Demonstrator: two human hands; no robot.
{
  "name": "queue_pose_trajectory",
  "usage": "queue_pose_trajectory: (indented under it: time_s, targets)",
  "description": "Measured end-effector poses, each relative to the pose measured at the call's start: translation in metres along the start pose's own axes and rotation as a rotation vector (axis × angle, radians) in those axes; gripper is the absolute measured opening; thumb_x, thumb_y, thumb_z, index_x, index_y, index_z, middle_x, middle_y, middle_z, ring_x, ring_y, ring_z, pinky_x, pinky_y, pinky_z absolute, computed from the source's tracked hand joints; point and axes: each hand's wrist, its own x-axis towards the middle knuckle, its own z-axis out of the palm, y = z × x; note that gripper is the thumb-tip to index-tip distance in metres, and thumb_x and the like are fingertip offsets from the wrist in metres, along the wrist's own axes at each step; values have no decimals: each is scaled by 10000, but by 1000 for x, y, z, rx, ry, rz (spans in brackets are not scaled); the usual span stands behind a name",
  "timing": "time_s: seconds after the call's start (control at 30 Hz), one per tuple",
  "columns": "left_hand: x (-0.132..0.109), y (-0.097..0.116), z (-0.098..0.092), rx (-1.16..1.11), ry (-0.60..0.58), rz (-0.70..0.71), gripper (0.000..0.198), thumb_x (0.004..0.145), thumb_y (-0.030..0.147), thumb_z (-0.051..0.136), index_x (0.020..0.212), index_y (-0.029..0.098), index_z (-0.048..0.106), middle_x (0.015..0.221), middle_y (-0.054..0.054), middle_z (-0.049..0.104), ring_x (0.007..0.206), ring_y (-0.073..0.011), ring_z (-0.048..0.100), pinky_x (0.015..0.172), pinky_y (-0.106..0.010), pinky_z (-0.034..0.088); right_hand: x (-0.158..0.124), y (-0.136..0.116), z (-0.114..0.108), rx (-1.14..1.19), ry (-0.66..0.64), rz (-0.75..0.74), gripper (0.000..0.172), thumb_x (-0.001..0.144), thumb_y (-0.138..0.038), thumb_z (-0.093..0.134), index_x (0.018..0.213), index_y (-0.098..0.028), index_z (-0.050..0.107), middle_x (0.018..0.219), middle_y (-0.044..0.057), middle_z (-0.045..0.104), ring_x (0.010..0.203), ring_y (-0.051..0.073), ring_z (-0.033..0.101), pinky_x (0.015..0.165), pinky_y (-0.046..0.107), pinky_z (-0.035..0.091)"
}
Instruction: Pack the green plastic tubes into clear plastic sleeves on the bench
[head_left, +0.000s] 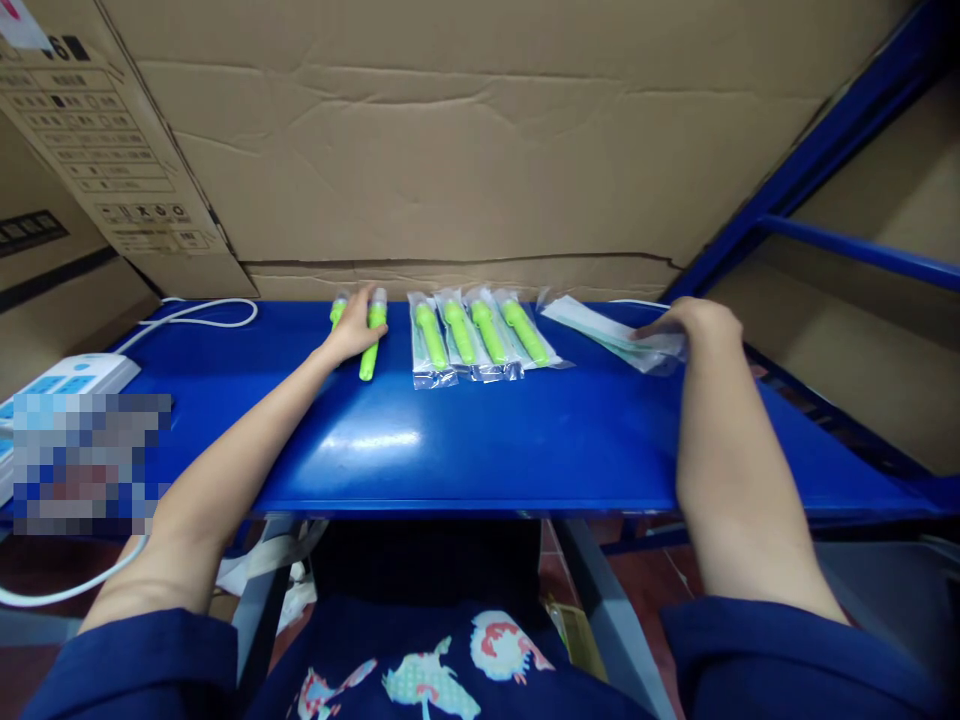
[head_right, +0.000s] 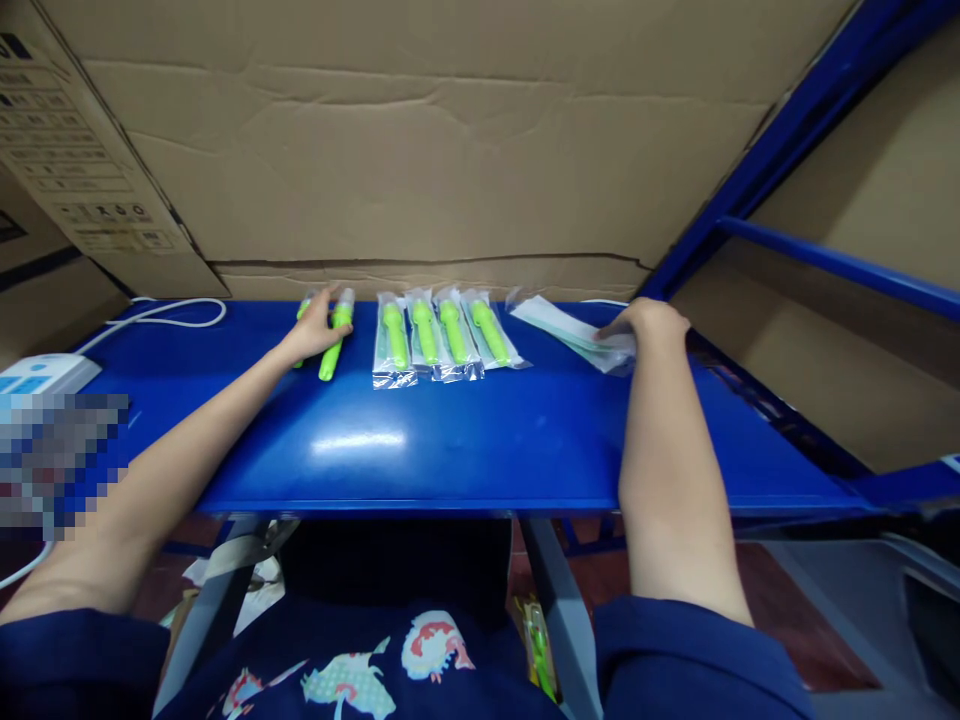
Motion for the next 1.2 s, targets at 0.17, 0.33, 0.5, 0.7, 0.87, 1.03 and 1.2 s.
queue_pose_trajectory:
  time_s: [0.17,0.33,0.5,0.7,0.87,1.03,1.2]
  targets:
    - [-4,3,0,262,-11,89,621,803,197,608,1415,151,509,1419,-182,539,1347,-336,518,1173,-514,378,-33,-50,-5,-23,67,-48,577,958,-357,639,1401,7,575,1327,352,572,1276,373,568,924,417,458]
    - [-24,43,0,423,49,254,308,974,354,504,1073,153,715,1411,-183,567,1366,-370,480,1191,-614,257,-67,-93,6,46,210,-408,425,983,-329,524,1299,-73,651,1326,258,602,1173,369,620,934,462,494]
    - [-40,73,16,416,-72,215,403,939,423,585,686,139,717,1456,-192,543,1423,-425,397,1144,-696,231,-97,-123,19,105,278,-659,346,978,-287,477,1182,-102,688,1258,244,644,1126,379,645,912,485,515]
    - [-29,68,22,-7,-102,-20,168,832,295,679,729,178,744,1362,-130,636,1377,-380,477,1139,-633,304,-124,-148,37,314,-3,-980,337,1009,-365,469,935,-138,708,936,148,731,896,274,701,851,423,539]
    - [-29,75,31,-591,7,-32,236,884,366,611,816,158,701,1317,-137,660,1210,-267,630,1069,-424,469,-146,-153,42,735,-724,-919,770,926,-831,310,840,-164,683,762,137,701,634,219,657,635,415,582]
    - [-43,92,32,-452,20,195,220,895,341,641,781,155,667,1309,-142,609,1267,-272,585,997,-401,526,-151,-156,43,1198,-974,-806,477,943,-654,554,933,-188,659,949,116,721,887,214,699,816,377,614]
    - [-42,89,19,-198,52,289,291,980,377,549,827,170,686,1336,-123,577,1199,-253,616,924,-397,560,-131,-150,37,1163,-884,-777,406,721,-411,874,962,-171,652,918,81,698,840,199,654,732,320,567]
